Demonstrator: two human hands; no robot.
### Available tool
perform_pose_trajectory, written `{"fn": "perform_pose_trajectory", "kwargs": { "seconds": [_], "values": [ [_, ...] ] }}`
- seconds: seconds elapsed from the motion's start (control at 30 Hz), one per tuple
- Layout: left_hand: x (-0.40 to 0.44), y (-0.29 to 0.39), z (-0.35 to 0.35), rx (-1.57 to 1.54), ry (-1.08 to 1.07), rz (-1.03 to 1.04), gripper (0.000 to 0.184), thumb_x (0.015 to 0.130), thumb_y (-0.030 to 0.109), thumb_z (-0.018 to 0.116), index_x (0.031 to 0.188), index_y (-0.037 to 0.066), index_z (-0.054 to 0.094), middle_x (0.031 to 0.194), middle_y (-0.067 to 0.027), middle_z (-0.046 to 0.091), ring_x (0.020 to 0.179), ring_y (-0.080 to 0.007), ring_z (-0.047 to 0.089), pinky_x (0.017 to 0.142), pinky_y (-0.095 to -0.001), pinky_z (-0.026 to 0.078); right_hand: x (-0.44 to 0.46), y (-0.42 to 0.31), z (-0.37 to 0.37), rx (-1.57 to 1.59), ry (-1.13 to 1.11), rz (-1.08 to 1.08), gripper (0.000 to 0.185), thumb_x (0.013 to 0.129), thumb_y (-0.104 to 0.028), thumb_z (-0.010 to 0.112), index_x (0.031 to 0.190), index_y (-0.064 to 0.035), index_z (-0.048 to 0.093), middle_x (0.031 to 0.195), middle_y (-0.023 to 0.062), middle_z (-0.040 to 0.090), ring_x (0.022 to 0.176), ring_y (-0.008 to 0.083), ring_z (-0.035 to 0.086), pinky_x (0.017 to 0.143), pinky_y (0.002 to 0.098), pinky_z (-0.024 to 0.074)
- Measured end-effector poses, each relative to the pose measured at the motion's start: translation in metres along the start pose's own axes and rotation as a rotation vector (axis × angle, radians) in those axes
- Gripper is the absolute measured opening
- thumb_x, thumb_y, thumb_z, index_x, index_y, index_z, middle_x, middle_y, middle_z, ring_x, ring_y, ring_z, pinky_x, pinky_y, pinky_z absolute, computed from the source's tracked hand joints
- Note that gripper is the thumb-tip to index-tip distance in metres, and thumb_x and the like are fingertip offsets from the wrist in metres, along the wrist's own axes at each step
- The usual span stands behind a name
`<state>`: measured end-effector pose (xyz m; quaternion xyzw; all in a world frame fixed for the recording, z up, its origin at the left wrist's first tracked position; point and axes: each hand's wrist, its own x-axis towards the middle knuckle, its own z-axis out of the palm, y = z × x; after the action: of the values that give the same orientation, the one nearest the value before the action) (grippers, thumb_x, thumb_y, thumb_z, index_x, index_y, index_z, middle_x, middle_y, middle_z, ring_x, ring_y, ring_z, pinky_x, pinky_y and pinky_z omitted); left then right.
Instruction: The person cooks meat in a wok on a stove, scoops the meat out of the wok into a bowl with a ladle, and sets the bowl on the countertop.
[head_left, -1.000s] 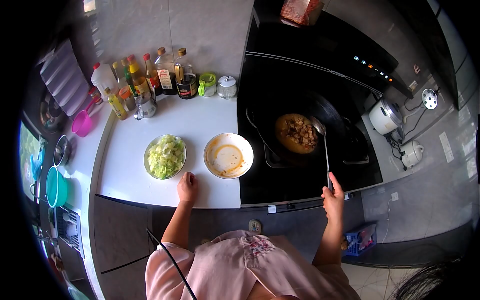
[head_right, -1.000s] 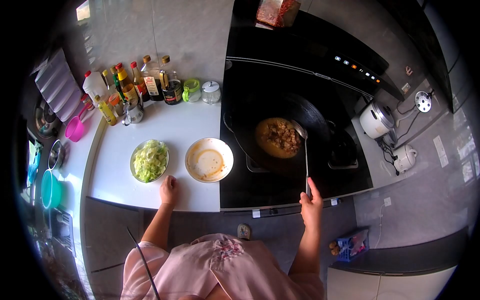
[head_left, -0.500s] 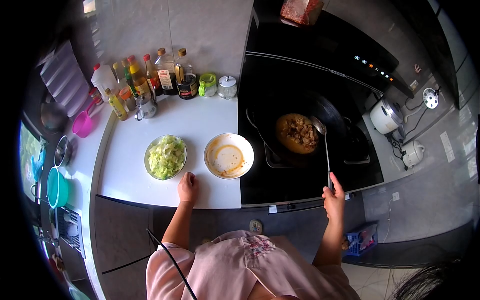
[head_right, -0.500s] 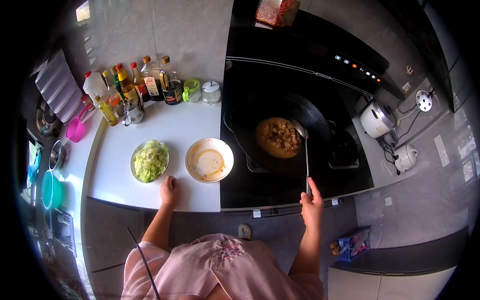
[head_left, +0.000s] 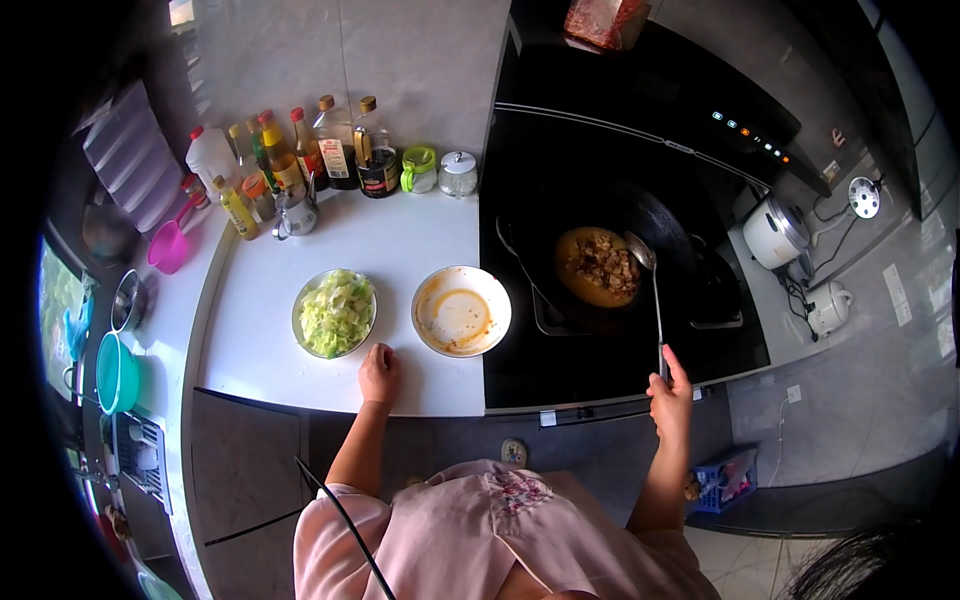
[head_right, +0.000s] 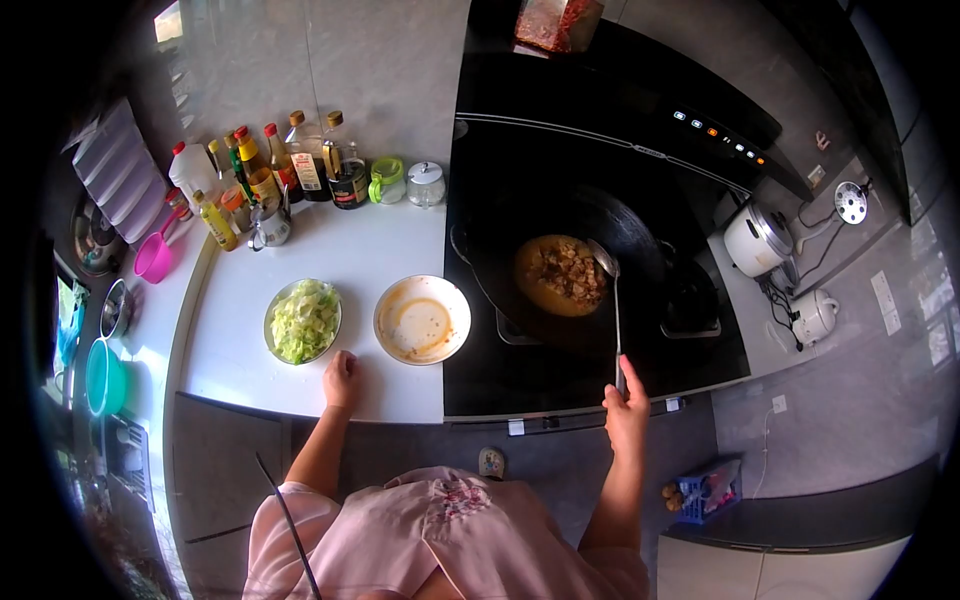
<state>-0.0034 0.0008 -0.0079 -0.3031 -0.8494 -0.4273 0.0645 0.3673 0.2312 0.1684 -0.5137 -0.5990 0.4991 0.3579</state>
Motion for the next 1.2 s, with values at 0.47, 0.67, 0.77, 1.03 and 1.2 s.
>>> {"fn": "perform_pose_trajectory", "kwargs": {
  "seconds": [0.47, 0.67, 0.77, 1.03, 1.2],
  "values": [
    [0.0, 0.005, -0.003, 0.01, -0.015, 0.003, 0.005, 0.076, 0.008, 0.056, 0.077, 0.006, 0.052, 0.068, -0.0123, 0.056, 0.062, -0.0308, 0.056, 0.057, -0.0392, 0.045, -0.003, -0.008, -0.001, -0.002, -0.007, 0.015, 0.049, 0.083, -0.002, 0.054, 0.128, -0.0195, 0.049, 0.061, -0.004, 0.045, 0.043, 0.0018, 0.034, 0.035, 0.0168, 0.027],
    [0.0, 0.005, -0.002, 0.019, 0.002, 0.012, 0.005, 0.075, 0.008, 0.056, 0.076, 0.006, 0.052, 0.067, -0.0122, 0.056, 0.061, -0.0306, 0.056, 0.057, -0.0387, 0.045, -0.003, -0.01, -0.001, -0.008, -0.01, 0.027, 0.049, 0.083, -0.001, 0.054, 0.128, -0.02, 0.049, 0.06, -0.0038, 0.045, 0.041, 0.0019, 0.034, 0.035, 0.017, 0.0269],
    [0.0, 0.003, -0.001, 0.026, 0.002, 0.012, 0.005, 0.075, 0.007, 0.056, 0.076, 0.006, 0.051, 0.067, -0.0122, 0.056, 0.061, -0.0305, 0.056, 0.057, -0.0387, 0.045, -0.004, -0.013, -0.001, -0.023, -0.009, 0.04, 0.049, 0.083, -0.001, 0.053, 0.128, -0.02, 0.049, 0.06, -0.0039, 0.045, 0.041, 0.0019, 0.034, 0.035, 0.017, 0.0273],
    [0.0, 0.005, -0.003, 0.018, -0.011, 0.012, 0.006, 0.074, 0.007, 0.057, 0.076, 0.006, 0.051, 0.066, -0.0122, 0.055, 0.061, -0.0305, 0.056, 0.056, -0.0389, 0.045, -0.005, -0.015, -0.002, -0.044, -0.018, 0.052, 0.049, 0.083, -0.003, 0.054, 0.128, -0.0202, 0.049, 0.061, -0.0035, 0.046, 0.042, 0.0019, 0.036, 0.034, 0.0173, 0.028],
    [0.001, 0.007, -0.005, 0.018, -0.023, 0.005, 0.006, 0.074, 0.006, 0.057, 0.077, 0.006, 0.051, 0.067, -0.0122, 0.055, 0.061, -0.0304, 0.056, 0.056, -0.0389, 0.045, 0.0, -0.016, -0.007, -0.051, -0.035, 0.068, 0.049, 0.083, -0.003, 0.054, 0.128, -0.0202, 0.049, 0.063, -0.0024, 0.047, 0.041, 0.0019, 0.034, 0.034, 0.0172, 0.0272]
  ]
}}
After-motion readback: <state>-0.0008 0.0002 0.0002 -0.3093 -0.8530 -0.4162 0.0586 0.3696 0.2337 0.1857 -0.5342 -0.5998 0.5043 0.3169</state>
